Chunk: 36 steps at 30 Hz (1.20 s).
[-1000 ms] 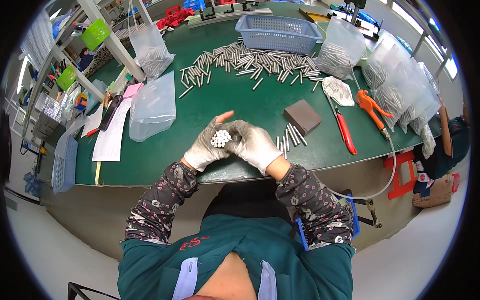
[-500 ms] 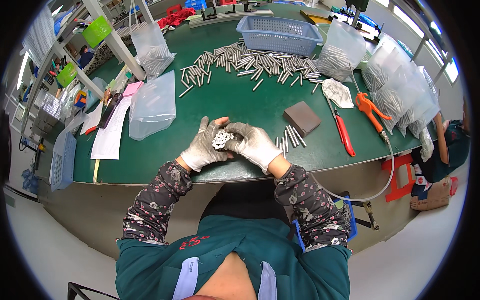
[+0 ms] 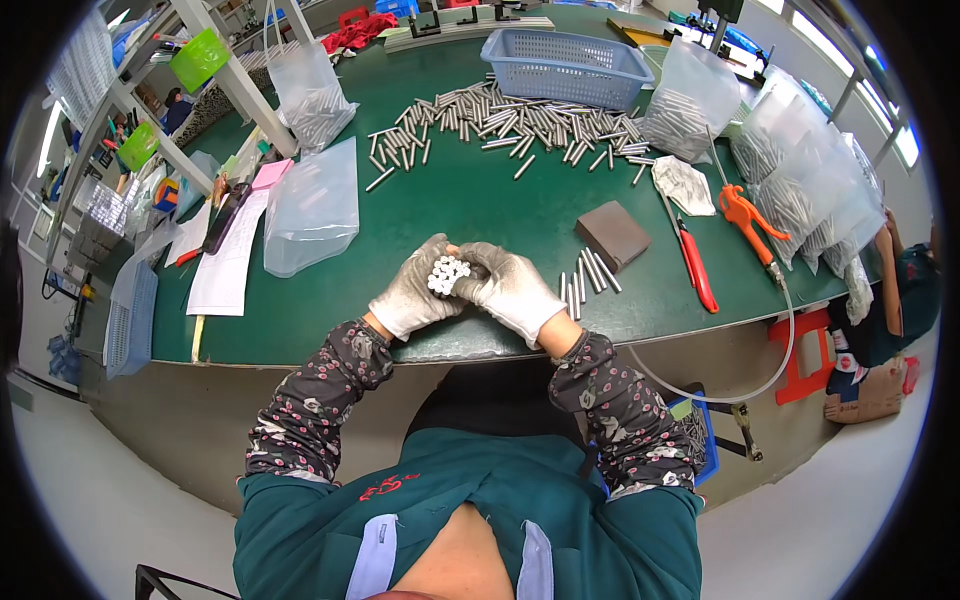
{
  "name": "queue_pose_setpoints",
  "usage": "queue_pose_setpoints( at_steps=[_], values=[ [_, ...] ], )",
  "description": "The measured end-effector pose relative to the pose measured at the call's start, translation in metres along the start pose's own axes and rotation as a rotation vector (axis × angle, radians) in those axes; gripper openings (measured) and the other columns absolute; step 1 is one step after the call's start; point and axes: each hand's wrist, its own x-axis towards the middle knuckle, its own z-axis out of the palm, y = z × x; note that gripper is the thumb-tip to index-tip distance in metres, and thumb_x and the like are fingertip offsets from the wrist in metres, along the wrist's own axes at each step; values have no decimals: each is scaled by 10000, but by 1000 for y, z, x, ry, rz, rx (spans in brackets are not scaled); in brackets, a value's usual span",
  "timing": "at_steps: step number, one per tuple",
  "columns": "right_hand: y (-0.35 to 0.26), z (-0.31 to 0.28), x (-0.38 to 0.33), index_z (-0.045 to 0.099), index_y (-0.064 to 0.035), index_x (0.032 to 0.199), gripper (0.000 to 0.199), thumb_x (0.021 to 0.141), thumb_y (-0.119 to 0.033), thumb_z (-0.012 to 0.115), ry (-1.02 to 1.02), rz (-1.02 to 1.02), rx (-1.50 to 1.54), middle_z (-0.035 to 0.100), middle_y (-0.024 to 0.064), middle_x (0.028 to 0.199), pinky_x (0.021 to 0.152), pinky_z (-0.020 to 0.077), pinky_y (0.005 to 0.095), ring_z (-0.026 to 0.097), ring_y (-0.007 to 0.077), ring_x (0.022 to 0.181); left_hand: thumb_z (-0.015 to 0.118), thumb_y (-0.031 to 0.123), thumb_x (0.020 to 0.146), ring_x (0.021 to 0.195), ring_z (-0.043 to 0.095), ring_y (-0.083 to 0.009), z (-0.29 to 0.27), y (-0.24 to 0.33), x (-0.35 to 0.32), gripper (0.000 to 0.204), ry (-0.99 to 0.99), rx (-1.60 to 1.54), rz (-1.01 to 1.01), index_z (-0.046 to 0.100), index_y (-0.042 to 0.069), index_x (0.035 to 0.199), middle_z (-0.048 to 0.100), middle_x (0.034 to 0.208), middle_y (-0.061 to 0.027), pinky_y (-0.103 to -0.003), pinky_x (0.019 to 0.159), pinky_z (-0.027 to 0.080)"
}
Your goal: Aligning small metal rods into a circular bundle and cleaning them with compressed air.
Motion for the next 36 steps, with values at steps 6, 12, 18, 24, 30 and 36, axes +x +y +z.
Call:
queue_pose_setpoints(
  at_steps=[6,12,18,24,30,36],
  values=[
    [3,9,-1,469,37,1142,441,809,-214,612,90,-47,269,567,66,855,663,456,213,554,104,732,683,-71,629,867,537,-71,-3,8,-3,485,52,-654,-210,487,86,1043,568,939,15,-214,764,468],
    [11,11,11,438,-2,1153,445,911,-375,424,181,204,698,566,127,1018,743,482,297,578,188,864,728,47,573,882,534,-144,-3,5,0,468,182,-92,166,504,114,978,551,861,18,-385,971,336],
    [21,21,17,519,-31,1106,392,919,-361,424,-173,244,1163,579,87,1068,870,455,338,561,188,967,785,127,556,945,520,-200,2,6,7,582,236,-42,271,490,160,1057,536,946,-2,-422,1030,226],
    [5,26,19,463,-37,1160,390,919,-342,433,-87,268,1185,544,76,1125,850,460,319,571,180,923,749,29,613,899,514,-111,1,2,0,523,155,-430,41,488,106,1059,530,953,-2,-295,865,409],
    [25,17,19,460,-23,1092,410,913,-390,418,-139,244,1216,525,155,1107,869,456,393,556,260,956,701,-34,657,806,549,-89,-5,7,1,444,175,-905,-183,482,85,1024,561,871,13,-229,741,466],
    [24,28,22,413,-15,1093,455,907,-431,405,-8,262,1086,490,239,1125,887,442,426,536,316,995,709,-28,675,836,578,-134,-13,10,6,426,392,-1269,-66,466,89,1005,587,907,-40,-281,750,485]
  ],
)
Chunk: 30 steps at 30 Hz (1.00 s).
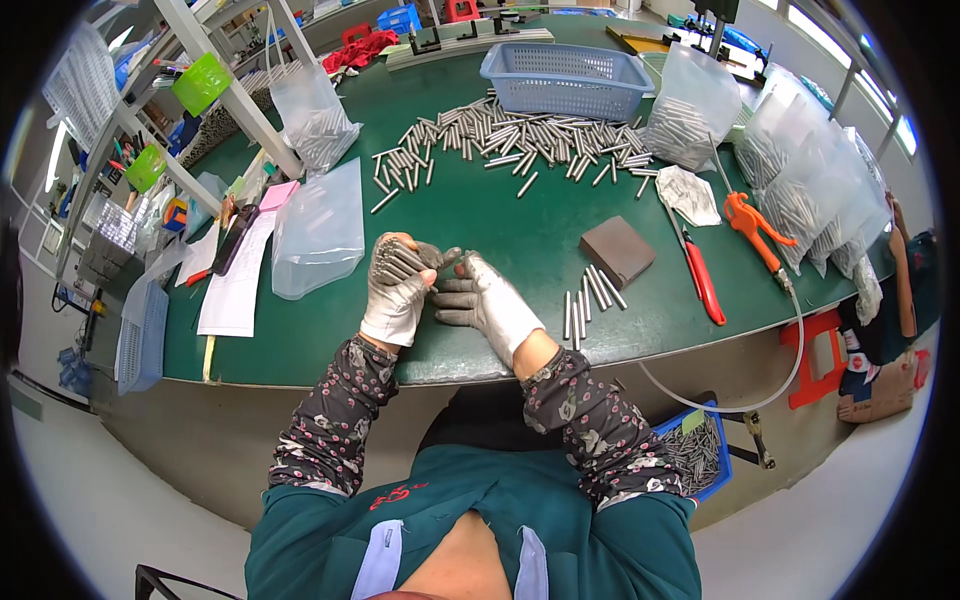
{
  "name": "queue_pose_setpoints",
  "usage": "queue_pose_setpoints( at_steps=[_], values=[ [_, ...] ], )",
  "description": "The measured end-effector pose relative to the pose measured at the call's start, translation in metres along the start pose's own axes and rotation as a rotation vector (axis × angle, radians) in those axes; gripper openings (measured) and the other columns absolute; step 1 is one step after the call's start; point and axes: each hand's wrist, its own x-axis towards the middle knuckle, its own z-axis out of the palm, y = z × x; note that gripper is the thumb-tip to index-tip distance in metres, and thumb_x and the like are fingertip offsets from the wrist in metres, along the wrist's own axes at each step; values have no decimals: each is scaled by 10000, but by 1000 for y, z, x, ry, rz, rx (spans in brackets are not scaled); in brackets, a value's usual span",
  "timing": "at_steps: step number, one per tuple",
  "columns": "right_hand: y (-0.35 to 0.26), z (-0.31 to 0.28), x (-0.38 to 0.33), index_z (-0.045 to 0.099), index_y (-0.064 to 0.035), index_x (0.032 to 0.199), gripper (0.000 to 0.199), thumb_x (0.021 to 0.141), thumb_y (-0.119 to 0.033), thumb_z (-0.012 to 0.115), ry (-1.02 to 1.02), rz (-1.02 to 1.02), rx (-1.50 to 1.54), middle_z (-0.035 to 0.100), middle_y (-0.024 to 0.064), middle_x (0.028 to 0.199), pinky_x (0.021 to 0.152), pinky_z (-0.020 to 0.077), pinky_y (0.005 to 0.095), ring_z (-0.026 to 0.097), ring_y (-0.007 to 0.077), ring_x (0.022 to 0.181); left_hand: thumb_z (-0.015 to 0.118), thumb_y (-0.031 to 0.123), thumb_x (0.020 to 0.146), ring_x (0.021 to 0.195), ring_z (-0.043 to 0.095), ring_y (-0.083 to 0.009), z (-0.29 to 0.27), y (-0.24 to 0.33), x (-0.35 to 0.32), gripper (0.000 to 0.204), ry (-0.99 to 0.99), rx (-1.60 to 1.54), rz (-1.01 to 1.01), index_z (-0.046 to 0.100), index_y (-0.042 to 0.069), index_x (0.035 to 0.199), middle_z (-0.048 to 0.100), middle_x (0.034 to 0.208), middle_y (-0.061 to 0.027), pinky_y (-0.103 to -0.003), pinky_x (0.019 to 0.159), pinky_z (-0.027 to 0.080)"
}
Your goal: Aligning small metal rods into a circular bundle and cleaning them with compressed air.
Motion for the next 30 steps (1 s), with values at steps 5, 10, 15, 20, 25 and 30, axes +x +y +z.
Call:
queue_pose_setpoints(
  at_steps=[5,10,15,20,25,30],
  values=[
    [1,-4,1,356,4,1220,564,905,-463,381,-180,66,47,441,235,1207,898,428,436,518,318,1039,696,-40,677,853,571,-131,5,-1,-3,419,-43,319,98,467,59,1015,567,889,-11,-250,769,471],
    [4,-7,3,382,-35,1259,485,922,-384,393,-297,54,322,488,125,1194,915,415,437,512,243,1058,720,3,608,854,549,-177,-3,-12,-1,443,-94,596,-43,494,91,979,547,874,1,-305,903,395],
    [6,-4,0,465,-37,1205,373,908,-264,468,-269,-79,218,514,68,1185,914,424,367,514,186,1058,755,104,541,887,527,-233,-2,-13,4,501,-155,827,118,501,129,972,544,872,-10,-388,1011,278],
    [7,-9,-2,504,-40,1178,335,894,-217,498,-320,-84,264,544,52,1149,909,425,303,526,164,1041,771,144,538,875,541,-195,0,-12,4,491,-264,1056,310,508,142,952,548,866,-2,-435,1030,240],
    [7,-10,-5,494,-43,1184,351,893,-239,501,-324,-134,212,545,54,1152,892,434,322,532,175,1031,781,151,533,857,549,-194,0,-12,6,486,-297,1124,377,514,128,939,548,855,-4,-414,1003,284],
    [7,-13,3,473,-42,1187,397,890,-304,503,-375,-23,328,538,76,1150,886,440,370,532,199,1024,752,55,574,795,558,-130,3,-17,-1,441,-79,778,-36,511,95,941,560,860,1,-295,823,453]
  ],
)
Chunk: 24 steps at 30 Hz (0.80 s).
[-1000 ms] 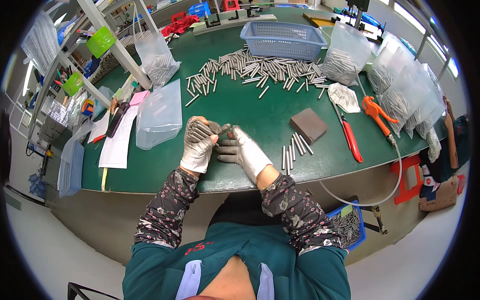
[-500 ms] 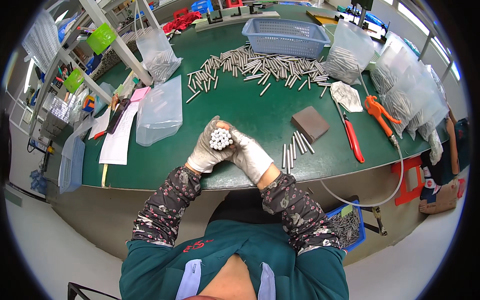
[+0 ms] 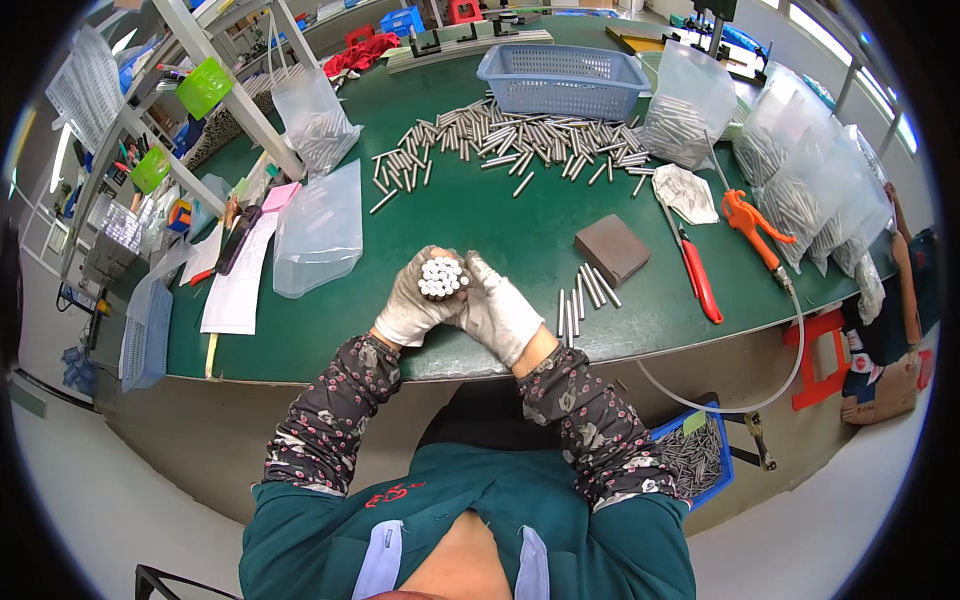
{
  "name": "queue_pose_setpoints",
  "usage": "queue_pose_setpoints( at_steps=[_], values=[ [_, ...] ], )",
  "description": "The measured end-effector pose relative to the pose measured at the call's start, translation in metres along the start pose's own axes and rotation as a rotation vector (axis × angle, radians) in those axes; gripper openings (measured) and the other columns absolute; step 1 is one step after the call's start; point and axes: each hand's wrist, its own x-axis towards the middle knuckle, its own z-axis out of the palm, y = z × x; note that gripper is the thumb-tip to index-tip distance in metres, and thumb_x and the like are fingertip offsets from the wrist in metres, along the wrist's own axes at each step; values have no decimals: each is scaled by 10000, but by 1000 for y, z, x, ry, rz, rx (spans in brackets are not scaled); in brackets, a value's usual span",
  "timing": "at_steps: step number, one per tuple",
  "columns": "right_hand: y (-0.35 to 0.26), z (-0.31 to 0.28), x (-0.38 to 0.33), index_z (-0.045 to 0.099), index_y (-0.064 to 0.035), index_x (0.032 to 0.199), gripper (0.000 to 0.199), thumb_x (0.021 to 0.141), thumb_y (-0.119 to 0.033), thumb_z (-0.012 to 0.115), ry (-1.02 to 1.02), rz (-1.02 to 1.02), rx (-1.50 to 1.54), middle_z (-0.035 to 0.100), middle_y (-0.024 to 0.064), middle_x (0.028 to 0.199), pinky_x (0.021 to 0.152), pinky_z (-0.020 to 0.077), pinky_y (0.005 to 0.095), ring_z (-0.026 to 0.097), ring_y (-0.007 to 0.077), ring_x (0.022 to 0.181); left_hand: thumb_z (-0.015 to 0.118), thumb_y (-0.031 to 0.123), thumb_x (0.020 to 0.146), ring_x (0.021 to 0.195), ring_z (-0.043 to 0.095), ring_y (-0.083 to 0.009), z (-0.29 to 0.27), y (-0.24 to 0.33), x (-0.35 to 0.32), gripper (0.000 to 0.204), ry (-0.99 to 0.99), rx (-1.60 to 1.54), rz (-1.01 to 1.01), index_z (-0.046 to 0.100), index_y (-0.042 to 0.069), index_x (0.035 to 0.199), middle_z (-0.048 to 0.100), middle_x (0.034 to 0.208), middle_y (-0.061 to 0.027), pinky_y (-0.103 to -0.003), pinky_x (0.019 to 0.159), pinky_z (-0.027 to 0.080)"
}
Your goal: Aligning small metal rods into a circular bundle and cleaning them with compressed air.
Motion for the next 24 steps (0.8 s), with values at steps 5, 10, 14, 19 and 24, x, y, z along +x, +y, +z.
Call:
queue_pose_setpoints(
  at_steps=[5,10,14,19,24],
  values=[
    [2,3,0,476,-31,1168,407,899,-337,482,59,-26,-84,540,92,1120,878,445,412,533,213,1008,703,-61,613,816,544,-66,-3,4,1,455,-64,-252,-148,492,74,993,571,891,21,-222,738,479],
    [1,4,4,468,-21,1152,393,924,-337,430,128,8,-139,535,109,1116,874,448,430,539,221,992,718,-61,604,840,546,-73,-4,-3,2,502,-73,-341,-213,478,67,1026,570,912,14,-227,763,478],
    [0,6,4,466,-20,1146,387,929,-337,416,159,12,-145,536,108,1117,864,455,430,546,221,985,698,-99,621,851,559,-89,-3,-3,3,540,-76,-384,-223,459,54,1081,560,939,7,-236,777,485],
    [0,-1,6,452,-53,1199,457,905,-401,429,115,28,-155,525,110,1163,906,429,435,538,239,1034,703,-92,627,872,557,-96,-1,-1,4,553,-58,-364,-242,451,46,1100,563,967,-3,-243,789,483],
    [-5,16,0,478,-56,1163,462,909,-433,395,227,113,-210,551,110,1120,839,462,441,570,261,965,704,-82,637,892,547,-97,-4,-9,2,568,-37,-425,-268,438,43,1123,561,972,-2,-240,793,474]
  ],
)
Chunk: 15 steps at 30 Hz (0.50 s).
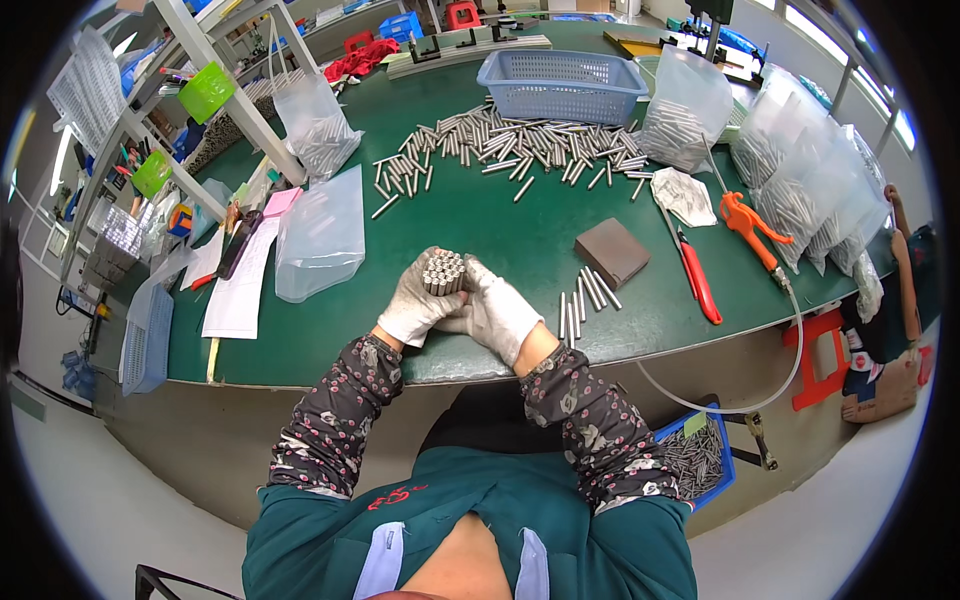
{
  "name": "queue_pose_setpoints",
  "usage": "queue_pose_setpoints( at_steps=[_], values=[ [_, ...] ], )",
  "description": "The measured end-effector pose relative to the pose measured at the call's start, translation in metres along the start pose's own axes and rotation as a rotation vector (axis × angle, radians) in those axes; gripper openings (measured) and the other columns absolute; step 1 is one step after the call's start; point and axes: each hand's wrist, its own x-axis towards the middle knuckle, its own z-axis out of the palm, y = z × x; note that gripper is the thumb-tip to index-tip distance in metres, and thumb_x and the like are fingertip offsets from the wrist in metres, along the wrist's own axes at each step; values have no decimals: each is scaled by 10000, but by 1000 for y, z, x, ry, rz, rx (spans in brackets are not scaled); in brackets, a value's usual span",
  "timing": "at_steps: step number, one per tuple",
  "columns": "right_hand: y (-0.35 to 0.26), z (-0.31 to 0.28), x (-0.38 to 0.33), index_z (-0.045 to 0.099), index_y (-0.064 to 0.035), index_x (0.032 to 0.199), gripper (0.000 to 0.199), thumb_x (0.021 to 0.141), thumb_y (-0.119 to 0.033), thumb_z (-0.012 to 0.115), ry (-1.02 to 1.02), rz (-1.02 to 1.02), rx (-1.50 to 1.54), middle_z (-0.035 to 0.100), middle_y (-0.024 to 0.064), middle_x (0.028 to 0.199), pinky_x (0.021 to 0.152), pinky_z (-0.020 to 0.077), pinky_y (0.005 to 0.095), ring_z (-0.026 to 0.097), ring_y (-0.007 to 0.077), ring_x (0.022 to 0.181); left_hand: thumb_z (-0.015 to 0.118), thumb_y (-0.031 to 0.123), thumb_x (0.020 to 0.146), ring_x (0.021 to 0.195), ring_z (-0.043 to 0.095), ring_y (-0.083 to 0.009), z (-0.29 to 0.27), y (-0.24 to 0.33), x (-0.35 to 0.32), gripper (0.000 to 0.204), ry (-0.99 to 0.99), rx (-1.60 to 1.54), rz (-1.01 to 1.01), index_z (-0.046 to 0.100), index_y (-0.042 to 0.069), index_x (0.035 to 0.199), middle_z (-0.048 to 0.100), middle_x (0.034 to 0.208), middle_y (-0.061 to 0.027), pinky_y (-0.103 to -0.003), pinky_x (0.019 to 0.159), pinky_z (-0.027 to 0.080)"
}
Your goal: Aligning small metal rods into a circular bundle and cleaning them with compressed air.
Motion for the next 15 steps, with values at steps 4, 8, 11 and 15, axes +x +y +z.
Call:
queue_pose_setpoints(
  at_steps=[4,8,11,15],
  values=[
    [-10,-6,-13,621,-62,942,409,854,-432,469,510,-251,-1169,638,133,874,724,497,354,626,268,803,689,-69,636,936,539,-110,2,4,0,631,-52,-55,9,389,6,1186,549,1025,-33,-234,837,452],
    [-36,35,-35,638,-51,817,137,742,-166,641,523,-913,-1564,626,105,783,605,476,299,613,239,670,661,-69,646,870,536,-90,3,9,-1,529,-14,78,19,426,25,1110,544,955,-12,-218,794,454],
    [-42,42,-28,634,-61,787,108,695,-116,649,338,-1009,-1679,597,94,737,625,464,327,585,253,705,653,-66,651,849,534,-84,3,4,0,481,-43,120,59,441,36,1071,543,939,-9,-217,776,457],
    [-43,44,-19,636,-82,786,103,684,-83,618,262,-916,-1858,567,81,707,624,447,371,551,272,711,651,-48,662,843,532,-83,-1,-5,5,453,-95,164,115,449,49,1056,548,941,-10,-214,757,458]
  ],
)
